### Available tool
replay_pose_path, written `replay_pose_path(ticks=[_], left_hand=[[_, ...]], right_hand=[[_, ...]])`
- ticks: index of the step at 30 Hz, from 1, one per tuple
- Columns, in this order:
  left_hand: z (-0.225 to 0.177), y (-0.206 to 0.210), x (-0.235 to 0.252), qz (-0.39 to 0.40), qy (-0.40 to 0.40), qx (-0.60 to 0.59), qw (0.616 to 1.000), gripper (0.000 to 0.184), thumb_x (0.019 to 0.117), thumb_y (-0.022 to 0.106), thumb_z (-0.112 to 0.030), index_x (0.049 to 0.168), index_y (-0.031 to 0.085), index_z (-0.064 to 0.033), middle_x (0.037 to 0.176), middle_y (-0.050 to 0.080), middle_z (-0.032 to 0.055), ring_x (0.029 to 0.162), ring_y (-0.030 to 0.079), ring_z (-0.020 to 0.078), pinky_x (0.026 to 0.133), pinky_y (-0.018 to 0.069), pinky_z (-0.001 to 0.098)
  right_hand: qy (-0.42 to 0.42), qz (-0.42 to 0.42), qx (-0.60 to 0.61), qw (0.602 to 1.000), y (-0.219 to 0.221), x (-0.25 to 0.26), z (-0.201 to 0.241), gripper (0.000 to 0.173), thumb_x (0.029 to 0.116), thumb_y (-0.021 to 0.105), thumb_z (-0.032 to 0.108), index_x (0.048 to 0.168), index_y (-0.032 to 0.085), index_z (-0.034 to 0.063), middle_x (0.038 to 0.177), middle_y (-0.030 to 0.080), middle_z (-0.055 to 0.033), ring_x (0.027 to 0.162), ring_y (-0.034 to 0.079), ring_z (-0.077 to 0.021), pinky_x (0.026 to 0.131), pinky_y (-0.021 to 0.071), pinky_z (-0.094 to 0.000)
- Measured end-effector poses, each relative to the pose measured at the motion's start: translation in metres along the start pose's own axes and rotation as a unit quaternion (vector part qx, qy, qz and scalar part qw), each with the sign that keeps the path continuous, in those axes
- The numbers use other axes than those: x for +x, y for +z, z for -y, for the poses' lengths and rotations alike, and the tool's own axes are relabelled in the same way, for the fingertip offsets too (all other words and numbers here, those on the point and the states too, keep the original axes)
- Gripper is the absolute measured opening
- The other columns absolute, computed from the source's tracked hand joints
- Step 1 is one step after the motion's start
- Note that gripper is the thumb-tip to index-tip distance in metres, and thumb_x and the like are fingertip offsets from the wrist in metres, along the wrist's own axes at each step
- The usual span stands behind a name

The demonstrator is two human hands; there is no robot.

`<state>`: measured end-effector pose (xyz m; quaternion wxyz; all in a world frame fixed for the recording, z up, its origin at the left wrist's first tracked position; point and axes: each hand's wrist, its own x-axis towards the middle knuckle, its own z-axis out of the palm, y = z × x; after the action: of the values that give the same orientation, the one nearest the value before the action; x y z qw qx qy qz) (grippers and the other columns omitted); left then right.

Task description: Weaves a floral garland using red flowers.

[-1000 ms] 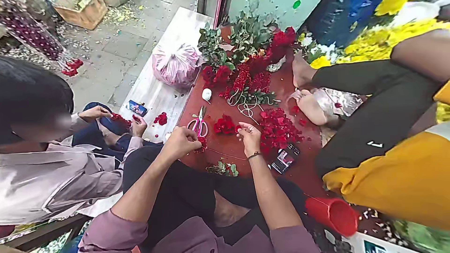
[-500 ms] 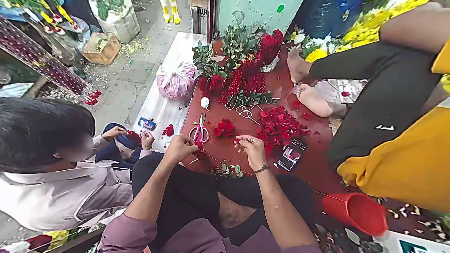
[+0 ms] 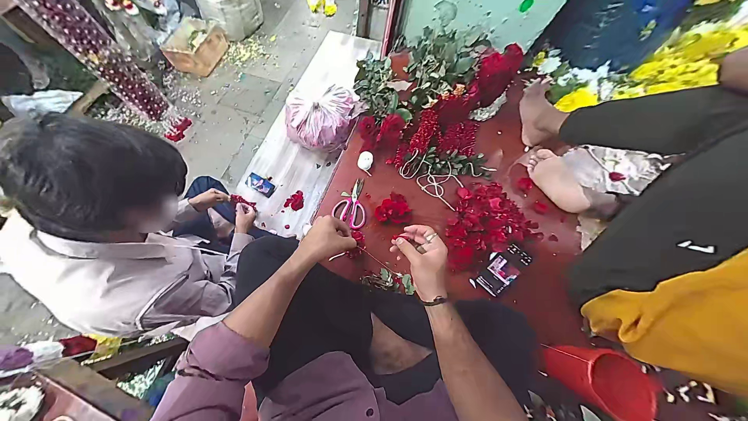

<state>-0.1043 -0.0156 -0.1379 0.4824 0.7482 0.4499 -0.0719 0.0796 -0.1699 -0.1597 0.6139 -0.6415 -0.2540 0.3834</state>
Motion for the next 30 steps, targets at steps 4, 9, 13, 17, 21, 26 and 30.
replay_pose_path(ticks=[4, 9, 13, 17, 21, 26, 30], left_hand=[[-0.001, 0.005, -0.001, 0.034, 0.015, -0.029, 0.999, 0.019, 0.0871, 0.081, -0.029, 0.088, 0.079, -0.0109, 0.077, 0.072, 0.0063, 0.072, 0.067, 0.0208, 0.071, 0.0546, 0.0499], [-0.007, 0.006, -0.007, 0.062, 0.030, -0.066, 0.995, 0.013, 0.0925, 0.075, -0.022, 0.094, 0.080, -0.0106, 0.081, 0.073, 0.0051, 0.073, 0.066, 0.0168, 0.071, 0.0540, 0.0451], [-0.012, 0.006, -0.011, 0.068, 0.042, -0.084, 0.993, 0.010, 0.0931, 0.072, -0.013, 0.097, 0.080, -0.0095, 0.087, 0.074, 0.0057, 0.074, 0.066, 0.0150, 0.069, 0.0541, 0.0405], [-0.016, 0.008, -0.014, 0.070, 0.048, -0.107, 0.991, 0.007, 0.0907, 0.078, -0.015, 0.092, 0.080, -0.0083, 0.084, 0.073, 0.0056, 0.068, 0.064, 0.0131, 0.064, 0.0528, 0.0356], [-0.019, 0.010, -0.014, 0.072, 0.041, -0.102, 0.991, 0.007, 0.0888, 0.081, -0.014, 0.086, 0.079, -0.0080, 0.086, 0.072, 0.0060, 0.071, 0.065, 0.0144, 0.066, 0.0541, 0.0371], [-0.011, 0.013, -0.010, 0.055, 0.019, -0.110, 0.992, 0.010, 0.0890, 0.078, -0.014, 0.085, 0.076, -0.0048, 0.074, 0.069, 0.0073, 0.061, 0.059, 0.0158, 0.059, 0.0501, 0.0387], [-0.009, 0.008, -0.011, 0.035, 0.004, -0.134, 0.990, 0.011, 0.0881, 0.077, -0.013, 0.081, 0.075, -0.0045, 0.068, 0.066, 0.0054, 0.057, 0.056, 0.0126, 0.057, 0.0475, 0.0348]], right_hand=[[0.038, 0.014, 0.065, 0.997, 0.021, -0.019, 0.007, 0.019, 0.0899, 0.064, -0.007, 0.109, 0.060, -0.0044, 0.083, 0.074, -0.0128, 0.061, 0.070, -0.0168, 0.055, 0.0587, -0.0273], [0.097, 0.060, 0.096, 0.989, 0.032, -0.026, 0.001, 0.022, 0.0899, 0.063, -0.009, 0.110, 0.056, -0.0045, 0.082, 0.074, -0.0160, 0.060, 0.069, -0.0172, 0.051, 0.0555, -0.0255], [0.144, 0.062, 0.075, 0.985, 0.034, -0.024, -0.003, 0.026, 0.0915, 0.065, -0.008, 0.114, 0.052, -0.0033, 0.082, 0.074, -0.0168, 0.054, 0.065, -0.0153, 0.044, 0.0484, -0.0227], [0.162, 0.057, 0.051, 0.984, 0.034, -0.022, -0.003, 0.029, 0.0905, 0.067, -0.007, 0.114, 0.051, -0.0016, 0.077, 0.072, -0.0133, 0.049, 0.061, -0.0124, 0.040, 0.0438, -0.0211], [0.179, 0.063, 0.029, 0.981, 0.035, -0.021, -0.003, 0.038, 0.0879, 0.072, -0.006, 0.118, 0.050, -0.0017, 0.070, 0.069, -0.0099, 0.047, 0.057, -0.0098, 0.040, 0.0412, -0.0203], [0.237, 0.089, 0.024, 0.967, 0.022, -0.016, -0.010, 0.052, 0.0881, 0.075, 0.004, 0.134, 0.050, 0.0023, 0.064, 0.055, -0.0002, 0.045, 0.040, -0.0052, 0.041, 0.0338, -0.0209], [0.157, 0.075, -0.036, 0.984, 0.008, -0.011, -0.012, 0.047, 0.0863, 0.073, 0.005, 0.130, 0.056, 0.0047, 0.086, 0.064, -0.0031, 0.070, 0.059, -0.0117, 0.063, 0.0512, -0.0287]])
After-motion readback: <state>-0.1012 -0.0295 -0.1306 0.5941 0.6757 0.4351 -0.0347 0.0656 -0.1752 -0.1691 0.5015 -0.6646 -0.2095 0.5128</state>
